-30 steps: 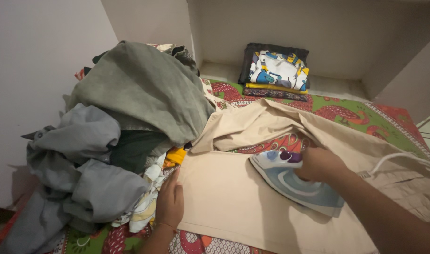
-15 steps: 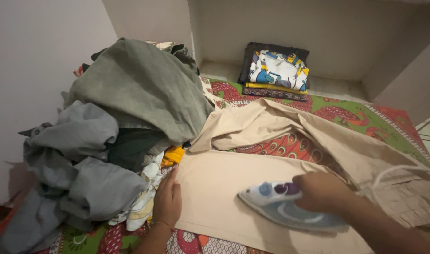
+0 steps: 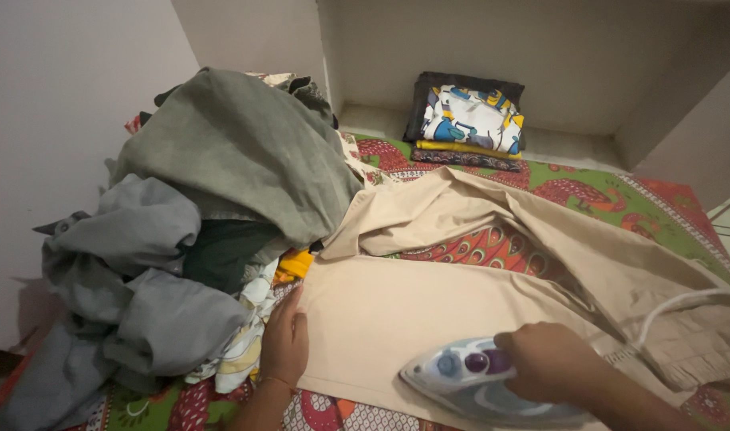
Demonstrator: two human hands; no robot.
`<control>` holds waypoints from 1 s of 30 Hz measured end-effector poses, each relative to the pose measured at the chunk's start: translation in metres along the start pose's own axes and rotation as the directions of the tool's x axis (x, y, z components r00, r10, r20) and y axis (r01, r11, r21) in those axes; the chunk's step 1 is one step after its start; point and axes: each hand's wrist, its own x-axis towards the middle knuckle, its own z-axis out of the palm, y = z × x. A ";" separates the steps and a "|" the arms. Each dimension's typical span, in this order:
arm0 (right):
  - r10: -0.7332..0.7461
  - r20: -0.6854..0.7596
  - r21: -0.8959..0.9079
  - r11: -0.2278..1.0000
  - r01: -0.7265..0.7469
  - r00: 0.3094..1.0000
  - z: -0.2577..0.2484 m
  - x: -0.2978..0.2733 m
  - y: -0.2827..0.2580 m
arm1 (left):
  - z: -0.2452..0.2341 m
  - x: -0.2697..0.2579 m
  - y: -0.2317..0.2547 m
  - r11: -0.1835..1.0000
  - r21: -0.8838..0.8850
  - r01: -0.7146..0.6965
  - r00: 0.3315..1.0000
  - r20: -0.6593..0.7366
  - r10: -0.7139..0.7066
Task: The person irons a beige shirt on a bed. They spread the shirt, smooth it with their hands, and use a steam iron to press the fabric. The person repeatedly adjusts the shirt and continues ironing different sections.
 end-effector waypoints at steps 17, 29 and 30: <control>0.206 -0.143 0.059 0.978 -0.199 0.968 -0.042 0.080 0.029 | 0.000 -0.001 -0.003 0.997 -0.076 -0.004 1.000 -0.006 0.003; 0.203 -0.131 0.056 0.979 -0.197 0.970 -0.046 0.083 0.028 | -0.012 -0.005 0.002 0.993 -0.111 0.030 0.997 0.070 -0.023; 0.207 -0.104 0.088 0.976 -0.198 0.973 -0.045 0.076 0.023 | -0.016 -0.008 0.003 0.989 -0.140 0.040 0.995 0.094 -0.027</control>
